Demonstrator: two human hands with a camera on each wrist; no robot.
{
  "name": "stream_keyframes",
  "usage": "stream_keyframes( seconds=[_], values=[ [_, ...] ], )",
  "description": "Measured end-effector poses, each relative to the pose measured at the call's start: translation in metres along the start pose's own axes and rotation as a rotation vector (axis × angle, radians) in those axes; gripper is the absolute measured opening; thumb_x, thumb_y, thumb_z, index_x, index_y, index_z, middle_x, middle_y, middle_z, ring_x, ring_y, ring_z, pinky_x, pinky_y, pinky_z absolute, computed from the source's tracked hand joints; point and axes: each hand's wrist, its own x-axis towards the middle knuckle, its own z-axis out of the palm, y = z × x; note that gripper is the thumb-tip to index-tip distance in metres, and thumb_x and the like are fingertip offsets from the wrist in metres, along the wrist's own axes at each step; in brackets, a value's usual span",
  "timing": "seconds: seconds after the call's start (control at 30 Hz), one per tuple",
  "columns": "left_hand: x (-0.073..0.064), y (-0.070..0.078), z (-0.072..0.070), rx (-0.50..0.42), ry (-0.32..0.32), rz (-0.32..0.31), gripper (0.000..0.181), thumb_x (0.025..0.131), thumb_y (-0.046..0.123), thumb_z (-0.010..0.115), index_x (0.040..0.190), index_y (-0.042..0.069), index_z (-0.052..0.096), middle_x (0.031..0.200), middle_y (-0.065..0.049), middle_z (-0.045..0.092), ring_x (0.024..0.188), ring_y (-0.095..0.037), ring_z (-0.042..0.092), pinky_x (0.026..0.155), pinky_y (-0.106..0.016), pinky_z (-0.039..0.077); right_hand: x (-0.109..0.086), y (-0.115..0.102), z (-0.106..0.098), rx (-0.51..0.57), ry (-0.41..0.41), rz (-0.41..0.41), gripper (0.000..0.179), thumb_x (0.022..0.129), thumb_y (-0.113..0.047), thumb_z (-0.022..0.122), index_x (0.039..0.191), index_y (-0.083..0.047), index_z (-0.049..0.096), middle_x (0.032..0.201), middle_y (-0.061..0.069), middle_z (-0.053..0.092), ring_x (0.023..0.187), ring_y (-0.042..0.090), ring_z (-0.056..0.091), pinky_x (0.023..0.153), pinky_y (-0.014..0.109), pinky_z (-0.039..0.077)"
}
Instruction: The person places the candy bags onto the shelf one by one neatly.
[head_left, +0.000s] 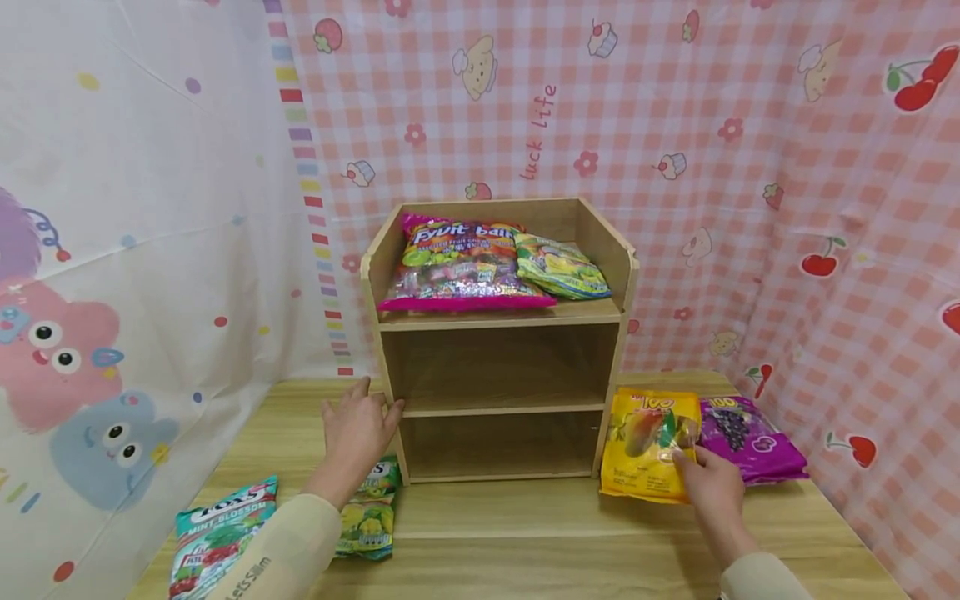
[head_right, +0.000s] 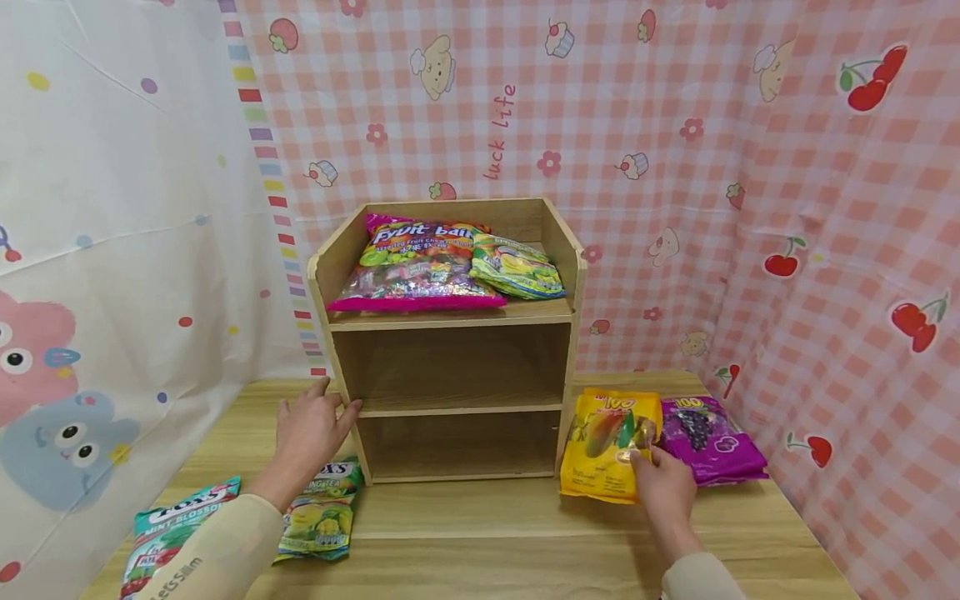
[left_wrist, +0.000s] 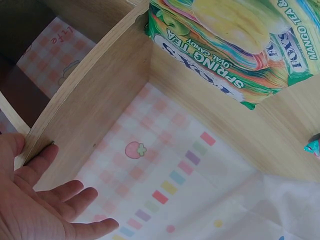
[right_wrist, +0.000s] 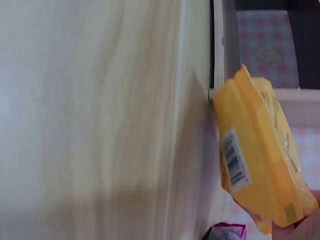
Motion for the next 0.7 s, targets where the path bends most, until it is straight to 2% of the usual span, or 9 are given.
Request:
stream_keyframes(
  seconds=[0.1, 0.23, 0.33, 0.4, 0.47, 0.53, 0.63, 0.7],
  values=[
    [0.000, 0.000, 0.000, -0.002, 0.004, 0.002, 0.041, 0.101, 0.037, 0.056, 0.105, 0.000, 0.074, 0.141, -0.028, 0.050, 0.127, -0.046, 0.049, 0.101, -0.077, 0.025, -0.010, 0.000, 0.003, 0.068, 0.077, -0.021, 0.051, 0.101, -0.021, 0.054, 0.140, 0.011, 0.046, 0.144, 0.031, 0.042, 0.135, 0.044, 0.038, 0.110, 0.056, 0.029],
    [-0.001, 0.000, 0.000, -0.007, 0.007, 0.002, 0.040, 0.101, 0.036, 0.056, 0.104, 0.000, 0.075, 0.141, -0.028, 0.050, 0.127, -0.046, 0.049, 0.101, -0.077, 0.024, -0.024, 0.001, 0.008, 0.139, 0.181, -0.038, 0.049, 0.103, -0.026, 0.054, 0.138, 0.007, 0.052, 0.139, 0.027, 0.050, 0.129, 0.037, 0.047, 0.107, 0.051, 0.037],
    [-0.001, 0.000, 0.000, -0.008, 0.007, 0.002, 0.040, 0.101, 0.036, 0.056, 0.104, 0.000, 0.075, 0.141, -0.028, 0.050, 0.127, -0.046, 0.049, 0.101, -0.077, 0.024, -0.034, 0.002, 0.012, 0.172, 0.258, -0.058, 0.047, 0.103, -0.030, 0.055, 0.137, 0.003, 0.056, 0.134, 0.022, 0.057, 0.114, 0.018, 0.057, 0.096, 0.027, 0.047],
    [-0.001, 0.000, 0.000, -0.006, 0.006, 0.003, 0.041, 0.101, 0.036, 0.056, 0.104, 0.000, 0.075, 0.141, -0.028, 0.050, 0.127, -0.046, 0.049, 0.101, -0.077, 0.024, -0.042, 0.002, 0.013, 0.188, 0.307, -0.086, 0.045, 0.102, -0.030, 0.056, 0.134, 0.001, 0.060, 0.127, 0.018, 0.063, 0.099, 0.001, 0.058, 0.083, 0.012, 0.047],
    [-0.001, 0.000, -0.001, -0.004, 0.004, 0.003, 0.041, 0.101, 0.036, 0.055, 0.105, 0.000, 0.075, 0.141, -0.028, 0.050, 0.127, -0.046, 0.049, 0.101, -0.077, 0.024, -0.051, 0.003, 0.014, 0.213, 0.343, -0.120, 0.042, 0.101, -0.028, 0.059, 0.130, 0.001, 0.063, 0.113, 0.006, 0.070, 0.086, -0.011, 0.053, 0.070, 0.004, 0.041],
    [-0.001, 0.000, -0.001, -0.002, 0.000, 0.002, 0.041, 0.101, 0.036, 0.055, 0.105, 0.000, 0.075, 0.141, -0.028, 0.050, 0.127, -0.046, 0.049, 0.101, -0.077, 0.024, -0.059, 0.002, 0.016, 0.250, 0.365, -0.150, 0.040, 0.100, -0.027, 0.060, 0.127, 0.002, 0.065, 0.098, -0.011, 0.070, 0.080, -0.017, 0.050, 0.068, 0.003, 0.042],
    [-0.001, 0.000, -0.001, 0.003, -0.004, -0.001, 0.041, 0.101, 0.036, 0.055, 0.106, 0.001, 0.075, 0.142, -0.028, 0.049, 0.128, -0.046, 0.048, 0.101, -0.077, 0.024, -0.070, 0.001, 0.020, 0.316, 0.384, -0.178, 0.038, 0.099, -0.024, 0.062, 0.125, 0.004, 0.066, 0.083, -0.034, 0.059, 0.080, -0.017, 0.052, 0.068, 0.004, 0.044],
    [-0.001, 0.000, -0.002, 0.006, -0.007, -0.003, 0.041, 0.101, 0.036, 0.055, 0.106, 0.001, 0.075, 0.142, -0.028, 0.049, 0.128, -0.046, 0.048, 0.102, -0.077, 0.024, -0.077, -0.001, 0.023, 0.388, 0.396, -0.173, 0.038, 0.098, -0.023, 0.064, 0.123, 0.005, 0.067, 0.080, -0.038, 0.058, 0.081, -0.017, 0.056, 0.069, 0.004, 0.045]
  ],
)
